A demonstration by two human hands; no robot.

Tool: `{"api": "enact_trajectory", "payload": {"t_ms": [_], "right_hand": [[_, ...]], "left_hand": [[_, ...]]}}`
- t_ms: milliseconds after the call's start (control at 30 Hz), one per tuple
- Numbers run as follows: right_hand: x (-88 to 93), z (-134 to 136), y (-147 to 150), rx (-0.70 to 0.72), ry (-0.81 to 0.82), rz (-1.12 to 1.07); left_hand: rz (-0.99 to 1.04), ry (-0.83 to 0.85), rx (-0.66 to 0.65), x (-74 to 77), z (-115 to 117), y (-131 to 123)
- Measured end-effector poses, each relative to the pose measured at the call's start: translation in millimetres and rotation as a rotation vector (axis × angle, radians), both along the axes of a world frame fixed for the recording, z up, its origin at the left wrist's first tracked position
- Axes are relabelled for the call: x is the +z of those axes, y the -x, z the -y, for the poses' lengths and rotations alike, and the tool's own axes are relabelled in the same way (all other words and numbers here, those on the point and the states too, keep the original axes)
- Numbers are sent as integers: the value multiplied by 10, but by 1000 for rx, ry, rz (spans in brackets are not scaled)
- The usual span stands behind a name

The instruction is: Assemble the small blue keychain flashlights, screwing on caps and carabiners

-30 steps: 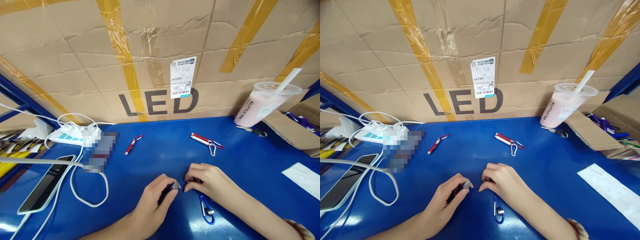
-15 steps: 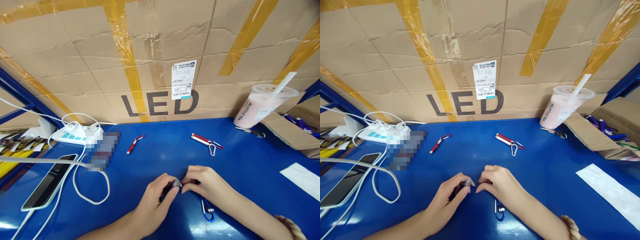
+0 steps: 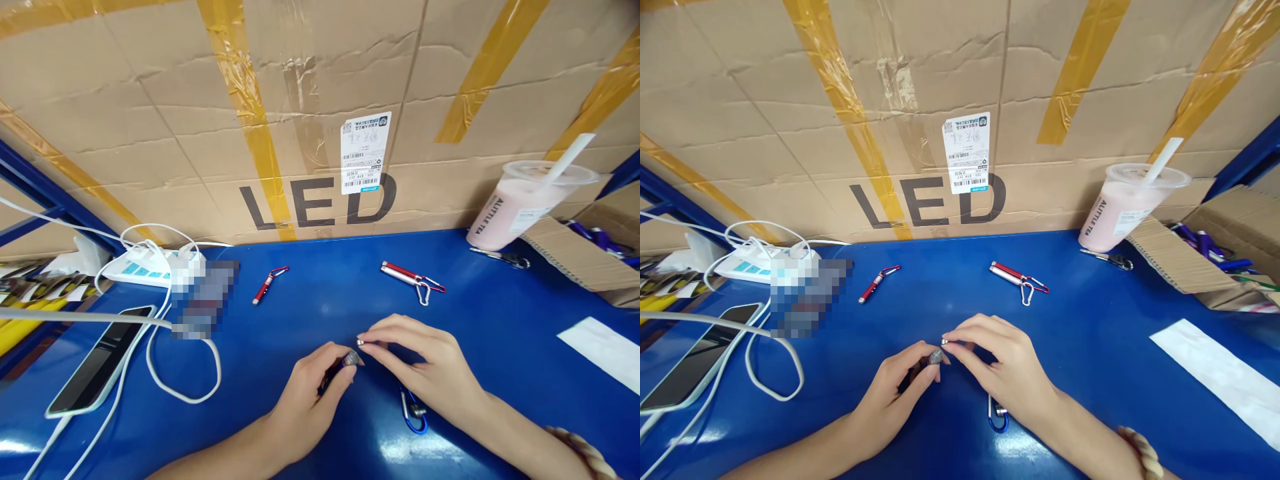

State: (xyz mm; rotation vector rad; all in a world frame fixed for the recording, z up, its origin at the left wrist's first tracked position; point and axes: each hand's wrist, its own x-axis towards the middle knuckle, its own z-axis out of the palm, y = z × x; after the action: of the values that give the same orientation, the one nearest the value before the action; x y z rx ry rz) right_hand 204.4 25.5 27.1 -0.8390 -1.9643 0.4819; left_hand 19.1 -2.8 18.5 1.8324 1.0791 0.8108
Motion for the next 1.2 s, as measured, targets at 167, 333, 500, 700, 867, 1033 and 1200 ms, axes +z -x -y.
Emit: {"api": "enact_trajectory", "payload": {"t_ms": [167, 333, 500, 700, 867, 1033, 1200], "right_hand": [[-1, 30, 17, 95, 24, -7], [-10, 17, 8, 147, 131, -66], [11, 15, -1, 178, 249, -101], [-45, 10, -28, 254, 350, -65], [7, -35, -79, 158, 388, -4], [122, -207, -339, -147, 557, 81], [171, -265, -613, 62, 749, 539]], "left_hand": [[12, 3, -20, -11, -3, 3], [10, 2, -25, -13, -5, 10], [6, -31, -20, -8, -9, 10], [-24, -61, 1, -34, -16, 11], [-32, -23, 26, -19, -10, 12], [-16, 36, 70, -9, 3, 7], [-8, 58, 64, -27, 11, 2]]}}
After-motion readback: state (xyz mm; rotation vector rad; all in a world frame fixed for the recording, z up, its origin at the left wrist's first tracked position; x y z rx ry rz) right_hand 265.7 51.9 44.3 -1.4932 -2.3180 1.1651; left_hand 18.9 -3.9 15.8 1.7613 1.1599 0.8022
